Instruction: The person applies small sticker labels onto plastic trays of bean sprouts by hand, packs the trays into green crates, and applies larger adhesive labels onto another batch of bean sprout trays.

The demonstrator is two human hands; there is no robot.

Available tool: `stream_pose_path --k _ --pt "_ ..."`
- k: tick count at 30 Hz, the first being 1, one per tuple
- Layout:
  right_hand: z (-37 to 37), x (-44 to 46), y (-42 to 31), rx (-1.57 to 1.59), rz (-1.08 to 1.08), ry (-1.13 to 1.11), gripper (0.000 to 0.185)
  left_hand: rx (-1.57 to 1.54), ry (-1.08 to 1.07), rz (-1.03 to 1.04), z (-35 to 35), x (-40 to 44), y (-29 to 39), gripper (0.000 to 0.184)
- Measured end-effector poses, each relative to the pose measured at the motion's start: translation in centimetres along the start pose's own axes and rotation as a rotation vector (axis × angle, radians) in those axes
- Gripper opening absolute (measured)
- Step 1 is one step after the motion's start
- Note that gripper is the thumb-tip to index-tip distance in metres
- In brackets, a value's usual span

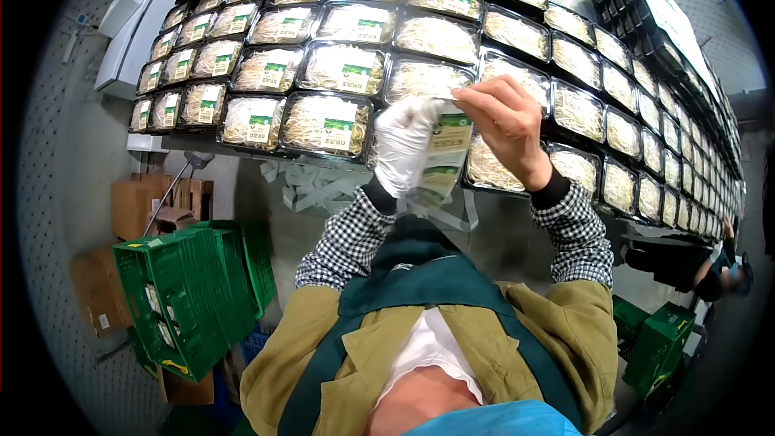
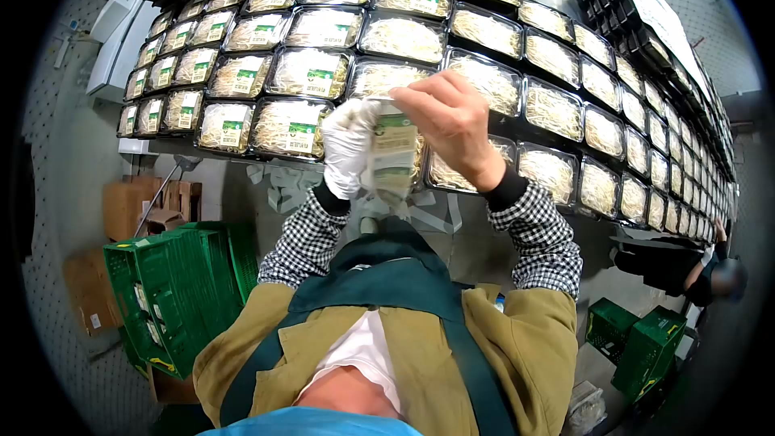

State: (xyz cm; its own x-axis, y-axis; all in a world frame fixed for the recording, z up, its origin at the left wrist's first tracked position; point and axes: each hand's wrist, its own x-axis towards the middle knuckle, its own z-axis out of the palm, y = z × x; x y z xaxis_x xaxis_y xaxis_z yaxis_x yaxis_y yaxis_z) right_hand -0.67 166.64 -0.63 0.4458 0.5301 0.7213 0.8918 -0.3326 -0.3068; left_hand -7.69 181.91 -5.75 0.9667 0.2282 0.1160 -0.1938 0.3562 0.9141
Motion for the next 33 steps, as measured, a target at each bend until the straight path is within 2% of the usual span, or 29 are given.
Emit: stream_pose_path --k 1,3,4,5,7,8,9,10,11,12,13,15,16,17,19,21,22,23,24,25,26,27,28,29,30,31,32,33 --pt "-0.4 -0.1 0.7 -0.110 -0.100 0.014 0.013 -0.060 -0.032 -0.124 1.5 -0.6 1.6 0.024" --pt "-0.6 0.6 3.6 -0.141 0.002 0.220 0.008 0.134 -0.264 -0.302 0.4 -1.9 -2.5 0.031" --pt "-1.2 1.1 4.9 -0.086 0.242 0.192 0.011 0.192 -0.396 -0.382 -0.3 -2.6 -3.3 0.035" --pt "-0.2 1.6 7.9 -0.028 0.344 0.275 0.013 0.069 -0.410 -0.588 -0.4 -3.6 -2.7 0.036" --pt "3.0 2.0 13.8 0.150 0.585 0.287 0.017 0.080 -0.454 -0.605 -1.6 -5.5 -2.4 0.038" --pt "5.2 1.9 16.6 0.205 0.622 0.235 0.019 0.140 -0.434 -0.605 -2.3 -6.2 -2.2 0.037" --pt "7.6 1.0 19.6 0.086 0.634 0.126 0.023 0.197 -0.409 -0.606 -2.7 -6.7 -2.0 0.037" --pt "9.7 -0.2 21.4 -0.095 0.544 0.039 0.026 0.298 -0.386 -0.641 -3.2 -7.0 -1.5 0.035" --pt "10.9 -0.3 21.7 -0.273 0.449 -0.044 0.030 0.209 -0.313 -0.617 -3.1 -7.5 -1.0 0.033" --pt "11.7 -1.4 21.8 -0.530 0.318 -0.192 0.042 0.219 -0.286 -0.638 -3.0 -7.5 -0.3 0.033" --pt "11.9 -1.6 21.5 -0.538 0.408 -0.349 0.057 0.231 -0.264 -0.667 -3.0 -7.5 0.2 0.033" --pt "10.5 -1.9 19.8 -0.638 0.241 -0.293 0.070 0.242 -0.207 -0.577 -4.4 -8.2 -2.4 0.032" --pt "9.4 -2.0 18.9 -0.635 0.240 -0.376 0.079 0.191 -0.162 -0.604 -3.8 -8.0 -1.7 0.030" --pt "8.3 -2.2 17.5 -0.559 0.274 -0.468 0.077 0.133 -0.119 -0.607 -2.3 -7.3 0.7 0.030" --pt "3.3 -0.6 11.6 0.604 0.594 -0.641 0.060 0.284 -0.158 -0.627 -3.6 -6.5 -1.8 0.036" --pt "0.9 -1.9 6.0 0.985 0.614 -0.483 0.032 0.271 -0.131 -0.460 -2.5 -5.7 -2.2 0.037" --pt "0.3 -2.8 4.5 0.809 0.546 -0.418 0.027 0.264 -0.118 -0.378 -1.8 -5.3 -2.5 0.039" --pt "-0.4 -3.2 3.0 0.635 0.478 -0.353 0.023 0.408 -0.147 -0.220 -0.6 -4.5 -1.5 0.049" --pt "-1.4 -3.1 1.4 0.486 0.375 -0.292 0.014 0.271 -0.088 -0.129 1.1 -4.3 -0.4 0.041" --pt "-1.8 -3.1 0.4 0.402 0.327 -0.221 0.016 0.135 -0.029 -0.034 2.8 -4.0 0.5 0.034" --pt "-2.6 -3.0 -0.2 0.362 0.253 -0.174 0.015 0.200 0.045 0.091 3.2 -3.8 0.0 0.016" --pt "-3.2 -3.0 -0.7 0.324 0.182 -0.132 0.015 0.208 0.082 0.123 3.3 -3.8 -0.5 0.013" --pt "-3.3 -2.9 -0.4 0.176 -0.009 -0.017 0.018 0.102 0.113 0.089 3.8 -4.0 -0.9 0.014" --pt "-4.0 -2.8 0.1 0.026 -0.152 -0.040 0.022 -0.004 0.143 0.054 4.3 -4.3 -1.4 0.015" --pt "-4.5 -2.6 0.2 -0.030 -0.186 -0.038 0.023 -0.214 0.114 -0.114 4.4 -4.7 -2.7 0.020" --pt "-5.0 -2.3 0.5 -0.089 -0.218 -0.033 0.024 -0.214 0.135 -0.384 5.8 -5.0 -0.5 0.025" --pt "-5.5 -1.9 1.1 -0.100 -0.202 0.078 0.021 -0.097 -0.045 -0.399 5.3 -5.4 -1.3 0.027" --pt "-5.8 -1.6 2.0 -0.109 -0.056 0.186 0.014 -0.011 -0.174 -0.483 4.5 -6.0 -2.7 0.029"
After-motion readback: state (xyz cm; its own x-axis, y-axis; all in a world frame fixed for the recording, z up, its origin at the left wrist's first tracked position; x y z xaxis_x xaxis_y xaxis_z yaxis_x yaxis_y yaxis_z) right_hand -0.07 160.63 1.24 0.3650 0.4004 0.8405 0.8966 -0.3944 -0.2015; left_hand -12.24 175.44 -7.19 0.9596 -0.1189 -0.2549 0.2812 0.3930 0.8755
